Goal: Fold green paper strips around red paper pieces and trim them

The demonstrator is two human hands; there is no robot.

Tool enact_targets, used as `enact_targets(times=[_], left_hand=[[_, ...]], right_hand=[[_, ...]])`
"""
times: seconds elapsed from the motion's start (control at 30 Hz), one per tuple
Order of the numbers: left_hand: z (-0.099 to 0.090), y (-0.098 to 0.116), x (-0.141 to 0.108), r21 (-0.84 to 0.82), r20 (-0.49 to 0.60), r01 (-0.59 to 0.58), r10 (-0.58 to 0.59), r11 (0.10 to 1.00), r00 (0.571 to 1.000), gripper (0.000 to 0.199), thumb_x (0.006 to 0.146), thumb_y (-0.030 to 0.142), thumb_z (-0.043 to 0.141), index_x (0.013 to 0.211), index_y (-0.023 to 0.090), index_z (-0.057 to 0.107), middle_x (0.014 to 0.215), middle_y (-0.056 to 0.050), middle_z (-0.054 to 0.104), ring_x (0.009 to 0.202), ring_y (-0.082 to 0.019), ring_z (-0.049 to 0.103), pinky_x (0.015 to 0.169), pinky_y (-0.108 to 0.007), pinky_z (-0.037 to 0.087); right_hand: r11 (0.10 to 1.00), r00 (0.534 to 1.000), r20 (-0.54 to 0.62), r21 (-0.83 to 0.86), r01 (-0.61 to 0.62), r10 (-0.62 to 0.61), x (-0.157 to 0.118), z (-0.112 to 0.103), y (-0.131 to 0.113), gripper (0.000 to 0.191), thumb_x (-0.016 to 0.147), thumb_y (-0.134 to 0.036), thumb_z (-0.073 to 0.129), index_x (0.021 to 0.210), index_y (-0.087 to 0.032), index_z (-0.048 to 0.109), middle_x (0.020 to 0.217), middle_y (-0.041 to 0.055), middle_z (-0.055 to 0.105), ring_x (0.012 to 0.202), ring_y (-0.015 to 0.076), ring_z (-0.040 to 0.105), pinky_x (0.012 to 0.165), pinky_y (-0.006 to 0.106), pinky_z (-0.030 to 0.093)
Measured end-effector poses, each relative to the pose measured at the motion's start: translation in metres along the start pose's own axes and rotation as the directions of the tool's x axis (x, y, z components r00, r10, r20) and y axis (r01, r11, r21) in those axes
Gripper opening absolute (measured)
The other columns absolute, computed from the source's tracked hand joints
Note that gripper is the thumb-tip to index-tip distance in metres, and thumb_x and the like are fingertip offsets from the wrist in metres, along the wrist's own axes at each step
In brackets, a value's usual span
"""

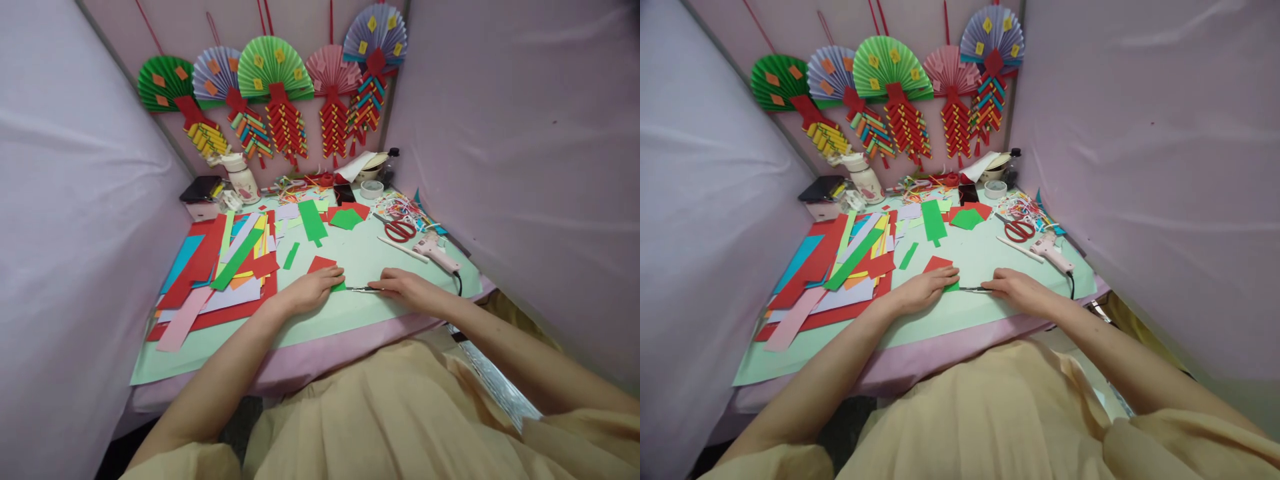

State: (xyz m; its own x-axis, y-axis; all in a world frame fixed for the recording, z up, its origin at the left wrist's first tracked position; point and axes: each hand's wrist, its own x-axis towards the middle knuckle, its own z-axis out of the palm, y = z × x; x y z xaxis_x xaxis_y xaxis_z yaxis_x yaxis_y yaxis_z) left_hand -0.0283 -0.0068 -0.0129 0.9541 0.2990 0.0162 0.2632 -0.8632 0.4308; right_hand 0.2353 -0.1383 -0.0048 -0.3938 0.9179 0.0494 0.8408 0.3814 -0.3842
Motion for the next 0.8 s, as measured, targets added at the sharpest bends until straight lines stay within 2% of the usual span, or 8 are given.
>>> enact_targets(times=[0.2,0.4,0.53,0.67,0.8], left_hand=[[-0.005,-0.004,0.004,-0.031,0.045,0.000,0.001,1.000,0.999,0.063,0.078,-0.001,0.033,0.135,0.021,0.050,0.149,-0.001,0.038,0.139,-0.016,0.032,0.116,-0.033,0.027],[-0.008,-0.008,0.007,-0.079,0.040,-0.019,0.022,0.997,0.999,0.064,0.076,-0.002,0.035,0.134,0.023,0.052,0.147,0.000,0.039,0.138,-0.016,0.035,0.115,-0.034,0.028],[-0.009,-0.009,0.006,-0.105,0.041,-0.010,0.014,0.994,0.999,0.066,0.074,-0.003,0.037,0.134,0.021,0.052,0.147,-0.003,0.039,0.138,-0.018,0.035,0.115,-0.036,0.029],[-0.005,-0.013,0.004,-0.138,0.005,-0.021,0.022,0.990,1.000,0.064,0.076,-0.002,0.038,0.133,0.022,0.052,0.146,-0.003,0.042,0.137,-0.017,0.036,0.114,-0.036,0.030],[-0.003,-0.013,0.003,-0.185,-0.136,-0.016,-0.009,0.983,0.991,0.048,0.087,0.009,0.038,0.128,0.024,0.056,0.141,-0.003,0.049,0.132,-0.018,0.044,0.110,-0.037,0.037]], right_hand=[[1.000,0.999,0.029,-0.019,-0.025,0.025,-0.001,-0.004,-0.019,0.034,0.097,-0.030,0.039,0.123,-0.026,0.060,0.089,0.0064,0.055,0.083,0.0184,0.054,0.072,0.028,0.039],[0.993,0.998,0.044,-0.107,-0.047,0.052,0.017,0.005,-0.053,0.030,0.096,-0.026,0.040,0.115,-0.024,0.063,0.082,0.0048,0.051,0.074,0.0168,0.050,0.065,0.026,0.033],[0.987,0.997,0.035,-0.151,-0.057,0.063,0.028,0.010,-0.070,0.026,0.095,-0.024,0.043,0.108,-0.021,0.065,0.081,0.0048,0.050,0.073,0.0167,0.048,0.063,0.026,0.031],[0.999,0.997,0.082,-0.035,-0.007,0.010,0.025,0.007,-0.071,0.027,0.094,-0.022,0.045,0.113,-0.023,0.064,0.085,0.0054,0.052,0.078,0.0170,0.051,0.067,0.025,0.034],[0.988,0.987,0.160,0.154,-0.017,-0.008,0.004,-0.009,-0.060,0.032,0.094,-0.024,0.044,0.122,-0.026,0.061,0.092,0.0060,0.057,0.082,0.0170,0.056,0.072,0.025,0.039]])
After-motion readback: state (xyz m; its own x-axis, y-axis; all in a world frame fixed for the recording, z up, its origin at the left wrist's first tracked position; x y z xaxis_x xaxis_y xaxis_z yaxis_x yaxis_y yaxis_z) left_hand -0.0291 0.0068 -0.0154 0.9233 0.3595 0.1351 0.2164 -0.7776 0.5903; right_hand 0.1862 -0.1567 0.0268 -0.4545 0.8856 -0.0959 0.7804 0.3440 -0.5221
